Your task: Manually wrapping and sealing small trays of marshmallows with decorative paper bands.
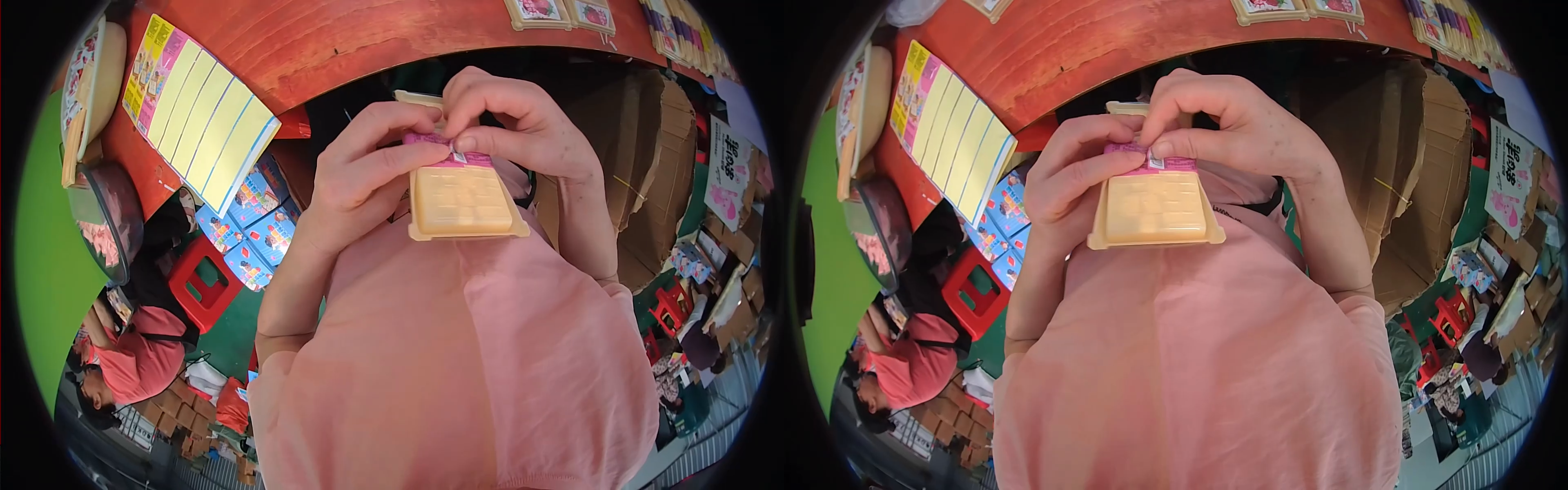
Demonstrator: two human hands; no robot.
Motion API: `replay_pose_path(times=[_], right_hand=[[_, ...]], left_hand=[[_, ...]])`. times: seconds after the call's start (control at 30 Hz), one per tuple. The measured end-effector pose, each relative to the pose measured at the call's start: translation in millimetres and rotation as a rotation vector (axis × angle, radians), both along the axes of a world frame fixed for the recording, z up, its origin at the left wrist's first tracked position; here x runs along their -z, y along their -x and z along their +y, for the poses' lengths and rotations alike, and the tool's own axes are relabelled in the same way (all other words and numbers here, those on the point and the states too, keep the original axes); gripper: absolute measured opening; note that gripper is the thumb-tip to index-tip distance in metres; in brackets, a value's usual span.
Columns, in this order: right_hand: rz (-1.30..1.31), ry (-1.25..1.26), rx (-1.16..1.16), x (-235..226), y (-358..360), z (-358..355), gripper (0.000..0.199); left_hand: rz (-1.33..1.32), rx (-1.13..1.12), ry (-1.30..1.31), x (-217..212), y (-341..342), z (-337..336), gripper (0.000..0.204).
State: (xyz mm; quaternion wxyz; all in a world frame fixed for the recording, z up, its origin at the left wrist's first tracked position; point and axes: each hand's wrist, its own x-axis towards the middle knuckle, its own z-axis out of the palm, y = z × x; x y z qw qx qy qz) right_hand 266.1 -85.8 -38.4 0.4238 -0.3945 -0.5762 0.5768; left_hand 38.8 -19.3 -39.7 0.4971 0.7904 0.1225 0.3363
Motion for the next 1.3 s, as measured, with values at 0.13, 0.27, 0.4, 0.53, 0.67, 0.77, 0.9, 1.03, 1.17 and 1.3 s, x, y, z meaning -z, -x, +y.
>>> replay_pose_path(times=[0.13, 0.27, 0.4, 0.53, 0.67, 0.77, 0.9, 1.03, 1.17, 1.3], right_hand=[[-0.037, -0.014, 0.136, 3.4, 6.8, 2.0, 0.010], [-0.307, -0.222, 0.169, -8.1, 0.4, 6.7, 0.011], [-0.184, 0.164, 0.187, -10.8, 2.3, 10.8, 0.030], [0.043, 0.296, 0.238, 4.4, 3.9, 6.5, 0.032], [0.289, 0.336, 0.692, 19.2, 3.0, 10.7, 0.020], [0.132, 0.147, 0.936, 15.2, 2.2, 12.0, 0.026], [-0.397, -0.194, 0.765, -7.9, -14.1, 4.4, 0.073], [-0.669, -0.151, 0.896, -11.1, -46.5, 7.5, 0.088], [-0.841, -0.178, 1.006, -35.9, -107.5, 3.0, 0.078], [-1.217, 0.060, 1.322, -47.0, -201.1, -15.1, 0.061]], left_hand=[[-0.041, -0.109, -0.159, 7.0, -8.6, -7.7, 0.039], [-0.036, -0.133, -0.231, -6.2, -12.6, -1.8, 0.041], [0.029, -0.141, -0.089, 0.0, -22.8, 0.4, 0.040], [0.076, -0.051, 0.042, -1.0, -33.5, 9.8, 0.035], [0.232, -0.180, 0.347, 0.3, -45.8, 12.5, 0.024], [0.067, -0.327, 0.758, 0.1, -71.5, 17.8, 0.020], [-0.046, -0.368, 1.020, -11.6, -118.3, 34.9, 0.022], [0.031, -0.196, 1.107, -9.1, -157.8, 32.3, 0.028], [-0.021, 0.042, 1.192, -26.8, -198.2, 26.4, 0.053], [0.019, 0.023, 0.806, -28.9, -211.5, 16.7, 0.050]])
